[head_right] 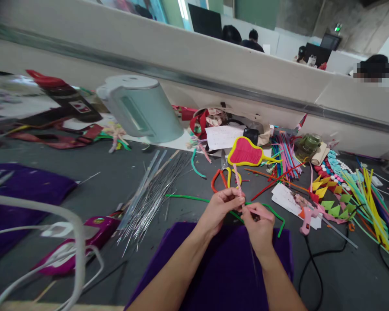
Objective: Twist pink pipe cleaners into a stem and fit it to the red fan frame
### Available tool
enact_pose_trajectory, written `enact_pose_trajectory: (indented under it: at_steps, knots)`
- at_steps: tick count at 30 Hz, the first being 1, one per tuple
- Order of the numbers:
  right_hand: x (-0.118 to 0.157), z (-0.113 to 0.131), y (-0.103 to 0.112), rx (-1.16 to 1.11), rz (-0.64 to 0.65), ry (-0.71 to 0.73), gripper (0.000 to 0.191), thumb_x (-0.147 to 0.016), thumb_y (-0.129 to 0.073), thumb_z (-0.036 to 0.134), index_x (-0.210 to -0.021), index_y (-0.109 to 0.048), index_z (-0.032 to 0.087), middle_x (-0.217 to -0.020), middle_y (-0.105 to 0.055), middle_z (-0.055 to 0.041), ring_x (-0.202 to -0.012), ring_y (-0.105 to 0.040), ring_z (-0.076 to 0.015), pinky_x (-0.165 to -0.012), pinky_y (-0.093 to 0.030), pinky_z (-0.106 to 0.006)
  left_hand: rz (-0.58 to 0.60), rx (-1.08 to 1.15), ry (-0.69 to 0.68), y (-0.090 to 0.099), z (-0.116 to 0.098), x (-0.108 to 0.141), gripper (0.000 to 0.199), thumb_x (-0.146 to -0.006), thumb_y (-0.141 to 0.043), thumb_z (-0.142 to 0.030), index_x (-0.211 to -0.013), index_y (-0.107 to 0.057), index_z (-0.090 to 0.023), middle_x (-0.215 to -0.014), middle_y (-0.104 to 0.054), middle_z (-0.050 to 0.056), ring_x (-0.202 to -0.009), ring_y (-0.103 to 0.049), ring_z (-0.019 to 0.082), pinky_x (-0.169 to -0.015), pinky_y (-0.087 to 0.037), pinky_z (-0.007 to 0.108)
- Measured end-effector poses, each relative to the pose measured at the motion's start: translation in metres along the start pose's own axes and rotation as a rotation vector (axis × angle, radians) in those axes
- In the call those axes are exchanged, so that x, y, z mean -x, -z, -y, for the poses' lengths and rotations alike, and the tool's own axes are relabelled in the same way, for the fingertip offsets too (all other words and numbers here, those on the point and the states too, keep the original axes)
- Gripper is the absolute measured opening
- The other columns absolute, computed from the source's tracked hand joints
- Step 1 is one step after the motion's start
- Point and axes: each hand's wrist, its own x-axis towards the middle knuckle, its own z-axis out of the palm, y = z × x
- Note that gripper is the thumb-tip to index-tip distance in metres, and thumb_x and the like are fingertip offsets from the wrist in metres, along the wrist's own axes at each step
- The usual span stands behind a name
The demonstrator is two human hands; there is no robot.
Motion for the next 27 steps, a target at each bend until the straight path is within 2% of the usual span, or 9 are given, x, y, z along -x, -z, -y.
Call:
enact_pose_trajectory:
  at_steps: [4, 6, 9, 12, 16, 19, 21, 25, 27]
  knots:
    - [-0.0056, -0.0002, -0.0031, -0.577, 0.088, -0.405, 0.021, -0.070, -0.071, 0.033, -0.064, -0.059, 0.017, -0.048, -0.056, 0.0045, -0.038, -0.041, -0.0063, -0.035, -0.033, -0.016, 0.120, 0.067, 0.011, -0.0006, -0.0023, 0.0011, 0.028, -0.060, -0.081, -0.029, -0.078, -0.067, -0.013, -0.064, -0.060, -0.001, -0.053, -0.053, 0.007, -0.053, -0.045, 0.019]
    - [-0.0071, 0.0012, -0.0043, -0.710, 0.120, -0.477, 0.023, -0.067, -0.074, 0.033, -0.062, -0.058, 0.017, -0.047, -0.054, 0.0053, -0.038, -0.040, -0.0050, -0.034, -0.031, -0.015, 0.120, 0.077, -0.005, -0.0005, -0.0025, 0.0008, 0.027, -0.058, -0.082, -0.028, -0.075, -0.066, -0.013, -0.061, -0.059, -0.002, -0.052, -0.053, 0.007, -0.053, -0.045, 0.019]
    - [-0.0071, 0.0018, -0.0049, -0.691, 0.097, -0.482, 0.023, -0.066, -0.075, 0.034, -0.065, -0.060, 0.016, -0.048, -0.055, 0.0046, -0.038, -0.041, -0.0053, -0.035, -0.033, -0.015, 0.056, 0.065, -0.036, -0.0006, -0.0018, -0.0002, 0.025, -0.057, -0.082, -0.026, -0.069, -0.064, -0.013, -0.058, -0.059, -0.002, -0.050, -0.053, 0.008, -0.053, -0.045, 0.020]
    - [-0.0052, 0.0008, -0.0032, -0.428, 0.032, -0.357, 0.022, -0.071, -0.071, 0.036, -0.069, -0.062, 0.016, -0.052, -0.060, 0.0021, -0.041, -0.047, -0.0079, -0.038, -0.038, -0.018, -0.021, 0.037, -0.048, -0.0012, -0.0004, -0.0012, 0.025, -0.055, -0.082, -0.025, -0.066, -0.064, -0.013, -0.058, -0.061, -0.002, -0.049, -0.054, 0.008, -0.051, -0.045, 0.020]
    - [-0.0014, 0.0005, 0.0019, 0.144, -0.022, 0.110, 0.017, -0.081, -0.061, 0.031, -0.072, -0.068, 0.018, -0.063, -0.065, -0.0029, -0.057, -0.056, -0.0133, -0.056, -0.045, -0.026, -0.075, -0.007, -0.049, -0.0014, 0.0027, -0.0022, 0.025, -0.052, -0.082, -0.025, -0.064, -0.064, -0.014, -0.056, -0.060, -0.002, -0.047, -0.053, 0.008, -0.049, -0.044, 0.020]
    - [0.0005, -0.0001, 0.0038, 0.312, -0.008, 0.329, 0.018, -0.083, -0.057, 0.026, -0.070, -0.069, 0.018, -0.068, -0.065, -0.0048, -0.066, -0.059, -0.0157, -0.065, -0.044, -0.029, -0.077, -0.062, -0.059, -0.0005, 0.0041, -0.0020, 0.023, -0.054, -0.080, -0.024, -0.066, -0.064, -0.014, -0.054, -0.059, -0.003, -0.047, -0.052, 0.008, -0.049, -0.043, 0.019]
    - [0.0004, -0.0013, 0.0028, 0.232, -0.013, 0.241, 0.017, -0.082, -0.058, 0.027, -0.070, -0.068, 0.018, -0.066, -0.065, -0.0041, -0.062, -0.058, -0.0149, -0.061, -0.044, -0.027, -0.053, -0.065, -0.055, 0.0000, 0.0033, -0.0012, 0.023, -0.055, -0.080, -0.024, -0.067, -0.063, -0.014, -0.055, -0.059, -0.003, -0.048, -0.052, 0.008, -0.050, -0.043, 0.019]
    - [-0.0031, -0.0034, -0.0031, -0.327, 0.048, -0.247, 0.019, -0.075, -0.066, 0.034, -0.067, -0.061, 0.018, -0.051, -0.058, 0.0022, -0.041, -0.046, -0.0086, -0.040, -0.036, -0.019, 0.071, 0.007, -0.012, 0.0002, -0.0006, 0.0012, 0.026, -0.059, -0.080, -0.028, -0.074, -0.065, -0.014, -0.062, -0.060, -0.002, -0.051, -0.053, 0.008, -0.053, -0.044, 0.020]
    - [-0.0054, -0.0038, -0.0061, -0.578, 0.118, -0.414, 0.023, -0.070, -0.070, 0.036, -0.064, -0.058, 0.017, -0.046, -0.053, 0.0047, -0.037, -0.039, -0.0060, -0.035, -0.031, -0.016, 0.108, 0.030, -0.005, 0.0003, -0.0016, 0.0018, 0.027, -0.059, -0.080, -0.029, -0.077, -0.067, -0.014, -0.064, -0.061, -0.001, -0.053, -0.053, 0.008, -0.054, -0.044, 0.020]
